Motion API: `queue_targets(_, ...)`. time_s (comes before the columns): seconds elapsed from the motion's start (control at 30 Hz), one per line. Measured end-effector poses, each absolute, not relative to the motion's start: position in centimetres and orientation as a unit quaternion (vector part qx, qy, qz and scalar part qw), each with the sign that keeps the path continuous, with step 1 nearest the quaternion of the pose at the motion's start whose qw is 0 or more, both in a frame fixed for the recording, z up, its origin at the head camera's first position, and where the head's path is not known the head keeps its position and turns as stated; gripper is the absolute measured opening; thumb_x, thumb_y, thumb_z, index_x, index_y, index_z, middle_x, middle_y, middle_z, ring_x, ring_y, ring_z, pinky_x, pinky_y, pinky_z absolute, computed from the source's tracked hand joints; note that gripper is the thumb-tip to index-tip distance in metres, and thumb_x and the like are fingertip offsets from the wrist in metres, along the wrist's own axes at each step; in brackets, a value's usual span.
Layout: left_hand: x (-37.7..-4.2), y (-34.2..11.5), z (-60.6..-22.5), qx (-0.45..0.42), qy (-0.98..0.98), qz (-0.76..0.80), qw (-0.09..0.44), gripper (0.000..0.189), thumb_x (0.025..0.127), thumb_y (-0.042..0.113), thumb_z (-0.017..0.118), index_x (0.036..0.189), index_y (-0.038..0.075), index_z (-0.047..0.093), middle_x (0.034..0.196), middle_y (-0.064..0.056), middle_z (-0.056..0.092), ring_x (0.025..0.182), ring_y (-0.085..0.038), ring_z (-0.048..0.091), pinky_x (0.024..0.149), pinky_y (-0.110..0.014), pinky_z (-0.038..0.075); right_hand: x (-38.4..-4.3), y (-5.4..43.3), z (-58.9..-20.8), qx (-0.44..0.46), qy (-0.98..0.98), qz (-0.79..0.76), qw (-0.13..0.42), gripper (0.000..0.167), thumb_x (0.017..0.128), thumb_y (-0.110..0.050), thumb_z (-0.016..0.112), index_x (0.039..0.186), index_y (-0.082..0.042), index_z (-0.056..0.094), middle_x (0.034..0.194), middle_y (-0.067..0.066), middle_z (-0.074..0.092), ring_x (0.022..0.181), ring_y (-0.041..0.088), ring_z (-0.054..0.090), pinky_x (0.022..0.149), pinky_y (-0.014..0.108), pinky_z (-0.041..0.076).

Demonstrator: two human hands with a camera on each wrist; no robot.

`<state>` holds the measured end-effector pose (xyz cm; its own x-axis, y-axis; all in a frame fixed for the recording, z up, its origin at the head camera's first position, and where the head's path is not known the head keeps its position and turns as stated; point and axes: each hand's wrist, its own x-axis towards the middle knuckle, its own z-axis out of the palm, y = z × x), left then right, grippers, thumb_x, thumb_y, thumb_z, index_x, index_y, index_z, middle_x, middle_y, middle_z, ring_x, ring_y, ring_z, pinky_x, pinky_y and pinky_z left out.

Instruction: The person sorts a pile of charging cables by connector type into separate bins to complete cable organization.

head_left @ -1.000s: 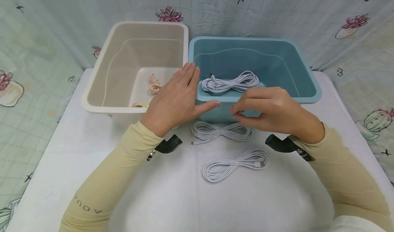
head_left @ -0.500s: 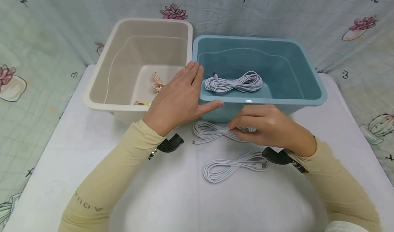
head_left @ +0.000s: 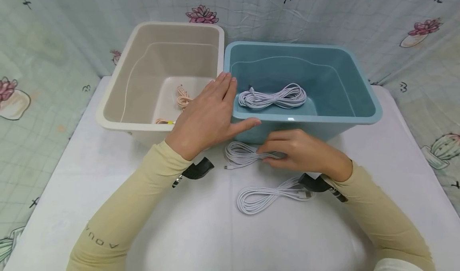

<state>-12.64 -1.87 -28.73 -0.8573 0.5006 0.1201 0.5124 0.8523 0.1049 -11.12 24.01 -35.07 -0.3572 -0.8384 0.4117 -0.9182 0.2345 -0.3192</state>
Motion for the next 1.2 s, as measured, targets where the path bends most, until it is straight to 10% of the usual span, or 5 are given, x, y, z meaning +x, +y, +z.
queue_targets(1.2,-12.5,-1.8,-29.0,-0.263,-0.961,-0.071,0.043,0.107,0.094,0.078,0.049,0.158,-0.005,0.033,0.168,-0.022,0.033,0.161,-0.033,0.027,0.135,-0.042,0.022,-10.5,23.5,-37.8,0.494,-0.856,0.149,-0.032,0.036,0.086,-0.019,0.083,0.12,-0.013,0.074,0.11,0.002,0.075,0.095,0.014,0.071,0.081,0.031,0.062)
